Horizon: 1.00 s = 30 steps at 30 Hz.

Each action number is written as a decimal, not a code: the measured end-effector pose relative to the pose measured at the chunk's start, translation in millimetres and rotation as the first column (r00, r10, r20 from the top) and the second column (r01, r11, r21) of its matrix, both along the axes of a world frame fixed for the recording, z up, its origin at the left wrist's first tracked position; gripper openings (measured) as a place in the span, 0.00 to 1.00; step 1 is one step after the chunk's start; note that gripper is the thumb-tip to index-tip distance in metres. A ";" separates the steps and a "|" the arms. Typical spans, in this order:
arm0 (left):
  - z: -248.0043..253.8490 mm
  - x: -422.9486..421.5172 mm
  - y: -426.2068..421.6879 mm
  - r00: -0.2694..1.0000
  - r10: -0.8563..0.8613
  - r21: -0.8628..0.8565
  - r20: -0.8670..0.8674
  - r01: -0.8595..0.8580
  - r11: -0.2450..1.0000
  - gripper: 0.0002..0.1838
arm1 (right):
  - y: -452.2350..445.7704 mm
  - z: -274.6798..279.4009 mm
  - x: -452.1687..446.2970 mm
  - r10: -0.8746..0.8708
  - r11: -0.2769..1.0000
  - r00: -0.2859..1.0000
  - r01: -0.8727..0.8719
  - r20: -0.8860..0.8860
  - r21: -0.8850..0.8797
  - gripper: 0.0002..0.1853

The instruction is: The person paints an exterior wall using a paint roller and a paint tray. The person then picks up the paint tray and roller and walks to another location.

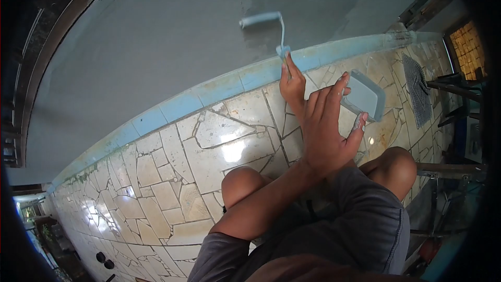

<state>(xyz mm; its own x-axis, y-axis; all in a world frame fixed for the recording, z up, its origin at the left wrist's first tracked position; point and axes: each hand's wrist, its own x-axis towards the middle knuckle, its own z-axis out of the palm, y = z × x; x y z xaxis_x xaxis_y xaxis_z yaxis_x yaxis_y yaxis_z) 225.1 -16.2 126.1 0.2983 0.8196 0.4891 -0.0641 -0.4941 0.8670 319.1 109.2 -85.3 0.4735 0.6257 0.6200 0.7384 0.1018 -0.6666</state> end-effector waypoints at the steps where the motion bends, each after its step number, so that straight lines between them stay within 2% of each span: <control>1: -1.1 0.7 0.7 1.000 0.010 0.027 0.005 -0.010 1.000 0.42 | 3.1 4.9 2.8 -0.001 1.000 1.000 0.001 0.001 -0.004 0.27; 3: -1.5 1.6 1.6 1.000 0.018 0.054 0.015 -0.019 0.998 0.42 | 19.2 35.3 6.5 0.009 0.994 1.000 -0.009 -0.001 0.109 0.26; 4: -1.2 1.6 1.7 1.000 0.015 0.051 0.005 -0.016 0.999 0.42 | 22.3 44.7 5.6 0.007 0.994 1.000 -0.007 0.001 0.107 0.26; 7: -1.8 2.6 1.8 1.000 0.011 0.040 -0.002 -0.011 0.999 0.42 | 22.4 50.5 4.7 0.029 0.981 0.999 -0.032 0.019 0.191 0.24; 9: -2.4 1.2 4.7 1.000 0.019 0.037 -0.001 -0.019 0.999 0.42 | 8.6 38.9 -4.7 0.056 0.993 0.996 -0.049 -0.066 0.109 0.24; 15: 3.9 -4.9 10.1 0.990 0.122 0.141 -0.064 -0.112 0.984 0.42 | 6.6 16.3 -17.9 0.073 0.993 0.996 -0.068 -0.049 0.092 0.24; 18: 2.2 -7.4 8.2 0.991 0.114 0.141 -0.075 -0.102 0.985 0.43 | 11.4 8.7 -26.5 0.073 0.994 0.996 -0.069 -0.052 0.085 0.24; 20: -0.8 -6.1 7.8 0.999 0.031 0.027 -0.009 -0.031 0.999 0.43 | 13.2 7.4 -31.2 0.070 0.995 0.996 -0.066 -0.054 0.076 0.24; 22: -1.9 -4.8 8.5 0.999 0.044 0.043 -0.009 -0.043 0.998 0.43 | 18.1 11.6 -27.9 0.064 0.996 0.997 -0.060 -0.050 0.070 0.24; 24: -2.1 -3.5 8.8 0.998 0.057 0.056 -0.008 -0.056 0.997 0.44 | 33.8 40.4 -18.6 0.070 0.978 0.998 -0.068 -0.002 0.196 0.24; 26: -2.7 -2.8 8.0 0.999 0.038 0.072 0.003 -0.038 0.997 0.43 | 44.6 81.1 -13.9 0.078 0.972 0.997 -0.075 -0.004 0.222 0.23; 30: -1.5 -0.8 7.4 0.999 0.031 0.077 0.006 -0.032 0.997 0.43 | 52.5 101.3 -8.9 0.079 0.958 0.997 -0.079 0.012 0.275 0.23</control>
